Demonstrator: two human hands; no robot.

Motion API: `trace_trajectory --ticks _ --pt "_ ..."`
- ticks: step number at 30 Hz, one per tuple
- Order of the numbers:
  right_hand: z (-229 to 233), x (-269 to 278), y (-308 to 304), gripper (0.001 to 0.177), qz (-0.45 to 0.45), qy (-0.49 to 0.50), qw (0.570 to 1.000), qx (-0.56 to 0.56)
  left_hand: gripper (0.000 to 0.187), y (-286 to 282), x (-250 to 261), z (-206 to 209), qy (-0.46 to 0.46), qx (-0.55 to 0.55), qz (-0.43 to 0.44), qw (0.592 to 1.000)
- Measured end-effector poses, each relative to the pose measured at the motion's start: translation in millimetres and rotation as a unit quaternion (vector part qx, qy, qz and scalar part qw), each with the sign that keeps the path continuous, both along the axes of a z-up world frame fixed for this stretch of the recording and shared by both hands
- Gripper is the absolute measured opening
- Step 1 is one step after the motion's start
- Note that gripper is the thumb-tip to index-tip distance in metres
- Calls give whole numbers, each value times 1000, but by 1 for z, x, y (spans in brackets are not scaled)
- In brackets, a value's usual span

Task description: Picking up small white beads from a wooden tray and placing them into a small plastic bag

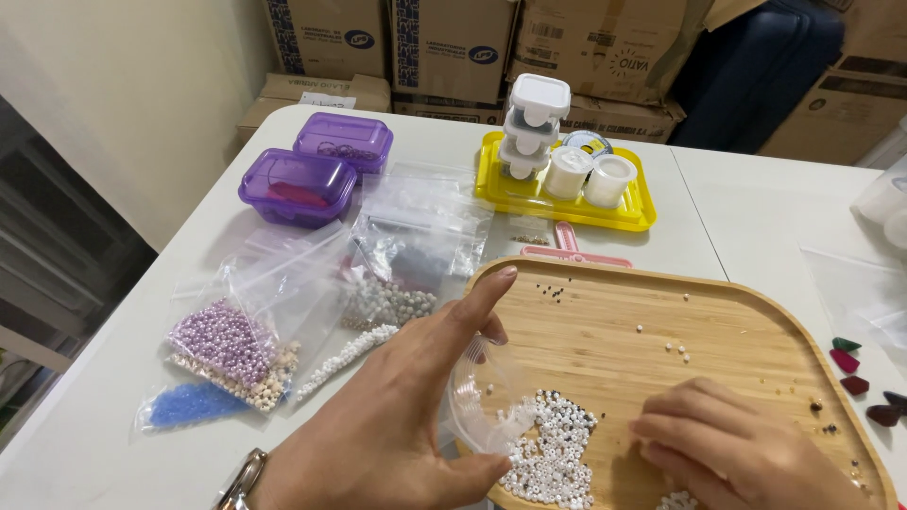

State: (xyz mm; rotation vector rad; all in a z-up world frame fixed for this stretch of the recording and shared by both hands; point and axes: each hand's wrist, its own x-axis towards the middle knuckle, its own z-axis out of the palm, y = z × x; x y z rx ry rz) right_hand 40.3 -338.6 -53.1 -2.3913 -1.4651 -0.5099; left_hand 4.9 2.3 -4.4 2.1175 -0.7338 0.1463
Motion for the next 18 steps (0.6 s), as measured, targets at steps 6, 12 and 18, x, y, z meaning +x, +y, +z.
trace_trajectory --ticks 6,12,18 --pt "0 24 20 15 -111 222 968 39 115 0 2 1 -17 4 -13 1000" --pt "2 47 32 16 -98 265 959 -14 116 2 2 4 3 0 -11 1000" --pt "10 95 65 11 -190 238 951 -58 112 3 1 1 -30 -1 -16 999"
